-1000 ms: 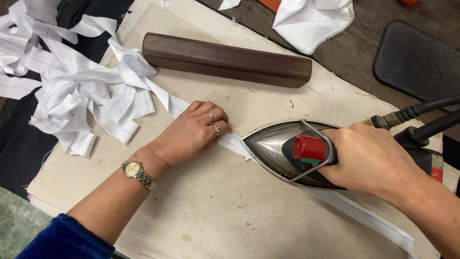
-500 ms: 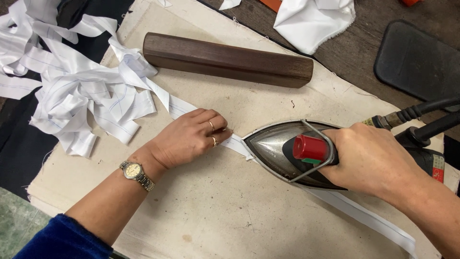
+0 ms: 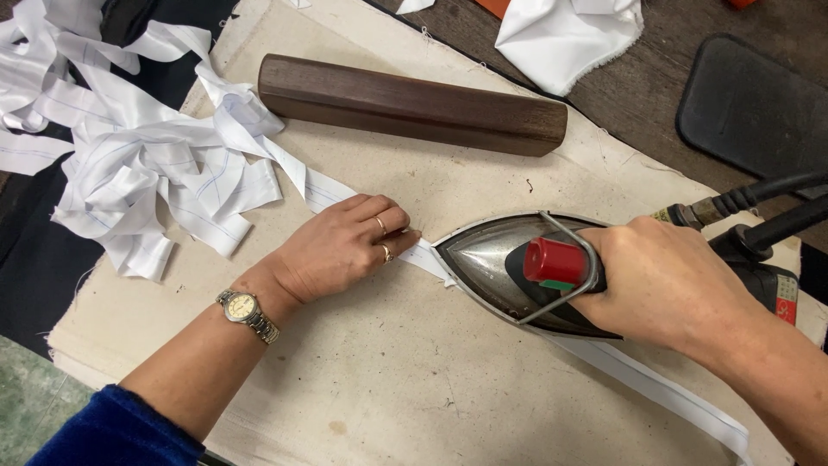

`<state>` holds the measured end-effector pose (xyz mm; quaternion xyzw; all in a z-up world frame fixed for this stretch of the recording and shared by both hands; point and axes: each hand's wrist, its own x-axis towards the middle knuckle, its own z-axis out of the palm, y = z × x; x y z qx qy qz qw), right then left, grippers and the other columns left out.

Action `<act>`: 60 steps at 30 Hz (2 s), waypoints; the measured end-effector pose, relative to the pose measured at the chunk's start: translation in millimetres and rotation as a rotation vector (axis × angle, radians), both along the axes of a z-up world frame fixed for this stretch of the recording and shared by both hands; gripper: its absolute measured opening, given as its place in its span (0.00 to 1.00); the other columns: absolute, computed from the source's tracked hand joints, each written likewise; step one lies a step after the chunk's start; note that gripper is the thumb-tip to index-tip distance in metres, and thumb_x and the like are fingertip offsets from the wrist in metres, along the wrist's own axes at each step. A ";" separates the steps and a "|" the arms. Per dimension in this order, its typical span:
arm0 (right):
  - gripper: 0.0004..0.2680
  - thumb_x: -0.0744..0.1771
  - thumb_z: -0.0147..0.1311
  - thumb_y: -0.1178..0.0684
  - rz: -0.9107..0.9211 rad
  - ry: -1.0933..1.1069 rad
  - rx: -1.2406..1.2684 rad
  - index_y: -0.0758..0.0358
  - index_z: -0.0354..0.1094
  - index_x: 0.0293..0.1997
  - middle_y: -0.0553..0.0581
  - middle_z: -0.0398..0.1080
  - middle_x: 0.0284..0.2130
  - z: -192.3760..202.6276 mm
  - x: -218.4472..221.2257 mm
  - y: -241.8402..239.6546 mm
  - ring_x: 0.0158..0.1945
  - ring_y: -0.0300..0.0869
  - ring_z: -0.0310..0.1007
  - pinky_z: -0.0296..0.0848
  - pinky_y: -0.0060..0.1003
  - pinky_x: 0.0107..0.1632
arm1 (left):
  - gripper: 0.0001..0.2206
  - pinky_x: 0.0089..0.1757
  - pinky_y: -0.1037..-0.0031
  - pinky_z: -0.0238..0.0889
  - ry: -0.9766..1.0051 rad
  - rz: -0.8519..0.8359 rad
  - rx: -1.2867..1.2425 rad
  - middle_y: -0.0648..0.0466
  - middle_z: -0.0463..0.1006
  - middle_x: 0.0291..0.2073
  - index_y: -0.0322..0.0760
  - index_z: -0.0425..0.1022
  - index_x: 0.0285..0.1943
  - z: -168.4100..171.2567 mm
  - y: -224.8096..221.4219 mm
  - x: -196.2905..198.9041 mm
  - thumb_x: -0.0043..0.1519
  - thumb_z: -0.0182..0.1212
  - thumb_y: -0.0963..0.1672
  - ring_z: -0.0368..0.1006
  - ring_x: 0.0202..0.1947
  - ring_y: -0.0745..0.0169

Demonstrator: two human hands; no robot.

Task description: Ironing and pressing long fabric strips using a steam iron and a wooden clapper to create flat seams.

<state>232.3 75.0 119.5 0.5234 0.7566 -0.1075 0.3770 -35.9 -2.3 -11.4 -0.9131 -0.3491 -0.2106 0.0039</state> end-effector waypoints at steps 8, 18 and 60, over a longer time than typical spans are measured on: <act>0.04 0.58 0.48 0.46 0.001 0.014 -0.002 0.47 0.68 0.25 0.52 0.75 0.22 2.5 -9.4 0.3 0.33 0.50 0.72 0.69 0.41 0.37 | 0.06 0.41 0.65 0.63 -0.014 0.005 -0.035 0.50 0.69 0.37 0.28 0.73 0.47 2.5 -0.5 0.9 0.64 0.54 0.38 0.65 0.38 0.52; 0.03 0.58 0.50 0.49 0.007 0.040 -0.050 0.48 0.69 0.25 0.50 0.74 0.22 8.4 -17.3 1.9 0.30 0.46 0.74 0.72 0.39 0.35 | 0.12 0.40 0.63 0.64 0.122 0.316 0.022 0.51 0.72 0.42 0.37 0.74 0.52 9.9 -10.7 -38.7 0.62 0.58 0.44 0.69 0.42 0.53; 0.08 0.62 0.56 0.49 0.056 0.205 -0.225 0.61 0.73 0.38 0.52 0.77 0.26 25.7 -16.7 11.3 0.32 0.41 0.79 0.78 0.36 0.41 | 0.33 0.53 0.67 0.58 0.104 0.350 -0.718 0.61 0.80 0.41 0.54 0.75 0.58 58.9 66.3 -92.2 0.40 0.76 0.43 0.70 0.46 0.60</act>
